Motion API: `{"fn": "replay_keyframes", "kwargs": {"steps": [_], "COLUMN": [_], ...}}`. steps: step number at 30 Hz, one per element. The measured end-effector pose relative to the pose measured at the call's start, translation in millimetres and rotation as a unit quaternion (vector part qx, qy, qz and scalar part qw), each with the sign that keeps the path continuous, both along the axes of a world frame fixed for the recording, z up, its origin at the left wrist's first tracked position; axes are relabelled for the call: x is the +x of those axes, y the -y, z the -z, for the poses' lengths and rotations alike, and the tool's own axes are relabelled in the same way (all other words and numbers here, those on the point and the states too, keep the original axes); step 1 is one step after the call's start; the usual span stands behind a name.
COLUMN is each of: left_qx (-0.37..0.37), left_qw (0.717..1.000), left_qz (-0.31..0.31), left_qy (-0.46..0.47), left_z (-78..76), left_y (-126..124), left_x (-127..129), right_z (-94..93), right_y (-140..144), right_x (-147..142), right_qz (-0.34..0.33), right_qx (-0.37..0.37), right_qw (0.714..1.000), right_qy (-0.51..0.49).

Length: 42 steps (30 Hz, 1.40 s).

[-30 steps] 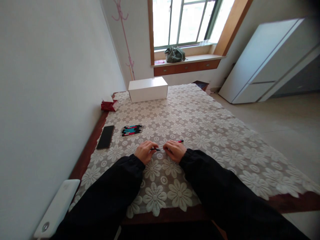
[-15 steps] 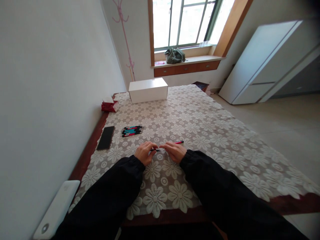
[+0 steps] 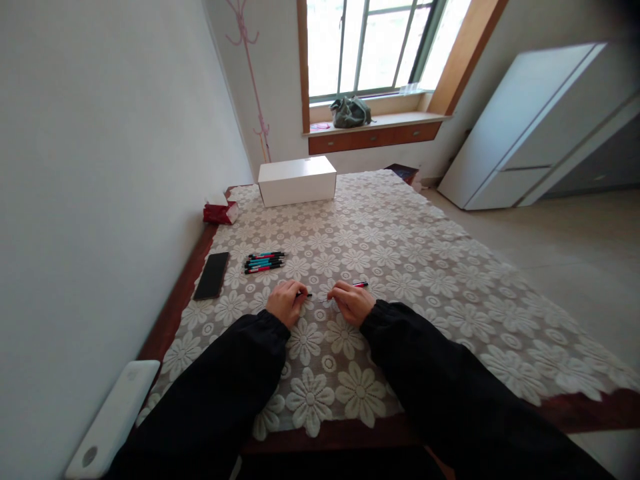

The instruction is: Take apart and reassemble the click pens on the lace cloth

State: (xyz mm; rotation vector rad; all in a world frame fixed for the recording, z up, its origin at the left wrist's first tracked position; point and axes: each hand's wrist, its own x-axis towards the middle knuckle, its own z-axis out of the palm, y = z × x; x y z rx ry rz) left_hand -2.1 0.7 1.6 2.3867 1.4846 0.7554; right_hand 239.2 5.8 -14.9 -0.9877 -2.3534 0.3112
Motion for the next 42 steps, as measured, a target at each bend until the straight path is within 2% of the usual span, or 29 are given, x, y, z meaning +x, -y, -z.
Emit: {"fn": "replay_keyframes", "kwargs": {"steps": [4, 8, 13, 17, 24, 42], "left_qx": [-0.002, 0.02, 0.017, 0.017, 0.02, 0.007], "left_qw": [1.0, 0.996, 0.992, 0.995, 0.997, 0.996], "left_qz": [0.009, 0.074, 0.126, 0.097, 0.068, 0.085], "left_qy": [-0.003, 0.035, 0.009, -0.009, -0.035, -0.029], "left_z": [-0.8, -4.1, -3.3, -3.4, -12.7, -11.7], "left_y": [-0.3, 2.3, 3.5, 4.4, 8.2, 7.8], "left_x": [-0.3, 1.7, 1.8, -0.4, 0.1, -0.3], "right_z": [1.2, 0.3, -4.0, -4.6, -5.3, -5.1], "right_y": [0.7, 1.3, 3.4, 2.9, 0.5, 0.4], "right_x": [-0.8, -2.6, -6.6, -5.8, -1.1, -0.8], "right_qz": [-0.032, -0.043, -0.056, -0.035, 0.0, -0.016], "right_qx": [0.004, 0.005, 0.005, 0.015, 0.034, 0.035], "right_qw": [0.999, 0.999, 0.998, 0.999, 0.997, 0.996], "right_qy": [0.006, 0.0, -0.012, 0.017, 0.073, 0.082]}}
